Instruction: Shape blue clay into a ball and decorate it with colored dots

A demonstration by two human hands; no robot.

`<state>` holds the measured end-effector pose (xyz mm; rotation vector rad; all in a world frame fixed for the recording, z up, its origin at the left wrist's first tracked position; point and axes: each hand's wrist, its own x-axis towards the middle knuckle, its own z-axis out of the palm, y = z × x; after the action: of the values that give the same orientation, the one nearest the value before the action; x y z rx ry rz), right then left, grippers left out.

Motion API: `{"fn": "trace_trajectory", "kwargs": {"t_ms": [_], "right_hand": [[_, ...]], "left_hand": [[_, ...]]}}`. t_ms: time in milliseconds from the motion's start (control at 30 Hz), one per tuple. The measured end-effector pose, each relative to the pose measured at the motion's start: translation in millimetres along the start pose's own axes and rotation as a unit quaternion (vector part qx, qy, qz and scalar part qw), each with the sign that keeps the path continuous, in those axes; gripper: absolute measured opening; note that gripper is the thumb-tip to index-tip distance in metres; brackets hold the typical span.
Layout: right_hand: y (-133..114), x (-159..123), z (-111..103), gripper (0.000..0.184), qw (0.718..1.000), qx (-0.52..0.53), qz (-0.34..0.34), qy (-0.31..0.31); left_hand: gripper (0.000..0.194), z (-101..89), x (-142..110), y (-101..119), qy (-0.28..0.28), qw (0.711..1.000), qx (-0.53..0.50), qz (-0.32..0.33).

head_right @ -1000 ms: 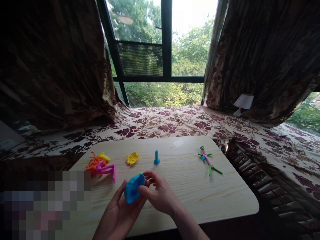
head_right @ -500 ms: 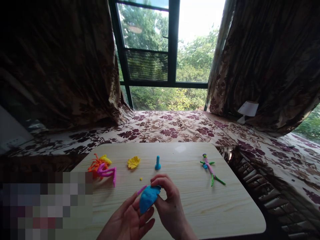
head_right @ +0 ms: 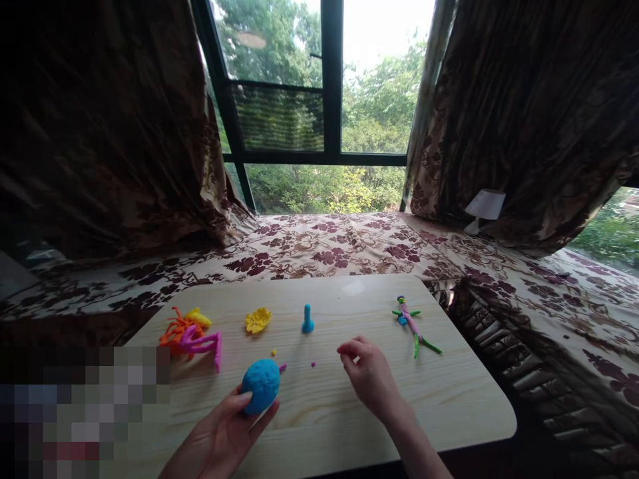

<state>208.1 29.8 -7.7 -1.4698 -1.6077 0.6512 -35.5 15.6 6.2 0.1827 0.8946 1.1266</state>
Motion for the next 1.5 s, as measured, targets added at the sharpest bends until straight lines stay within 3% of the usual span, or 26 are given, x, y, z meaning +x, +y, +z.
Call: {"fn": "trace_trajectory", "kwargs": {"t_ms": [233, 367, 467, 600, 767, 1200, 1333, 1500], "right_hand": [[-14.0, 12.8, 47.4, 0.011, 0.991, -0.118, -0.026, -0.055], [-13.7, 16.5, 59.2, 0.019, 0.988, -0.140, -0.034, -0.056], [-21.6, 16.5, 57.2, 0.019, 0.989, -0.126, -0.039, -0.060], [-57.6, 4.9, 45.4, 0.019, 0.993, -0.061, -0.051, -0.084], [-97.5, -10.8, 39.9, 0.012, 0.983, 0.139, -0.099, -0.070], [-105.0, -24.1, 31.3, 0.019, 0.981, 0.070, -0.166, -0.069], [-107.1, -27.1, 29.9, 0.022, 0.979, 0.103, -0.160, -0.075], [-98.9, -27.4, 30.8, 0.022, 0.981, 0.151, -0.118, -0.028]], "left_hand": [[0.020, -4.1, 0.0, -4.6, -0.019, 0.997, 0.046, 0.062], [0.021, 0.7, -5.9, -0.7, -0.041, 0.995, 0.048, 0.076], [0.021, 2.7, -9.7, -0.2, -0.021, 0.992, 0.089, 0.091], [0.028, 7.0, -15.4, -1.6, 0.017, 0.970, 0.201, 0.138], [0.025, 19.0, -23.8, -4.5, 0.008, 0.949, 0.267, 0.169], [0.025, 22.8, -30.8, -4.6, -0.030, 0.967, 0.222, 0.122], [0.027, 22.2, -31.6, -5.2, -0.030, 0.964, 0.231, 0.126], [0.024, 22.8, -34.6, -4.3, -0.028, 0.959, 0.248, 0.135]]}}
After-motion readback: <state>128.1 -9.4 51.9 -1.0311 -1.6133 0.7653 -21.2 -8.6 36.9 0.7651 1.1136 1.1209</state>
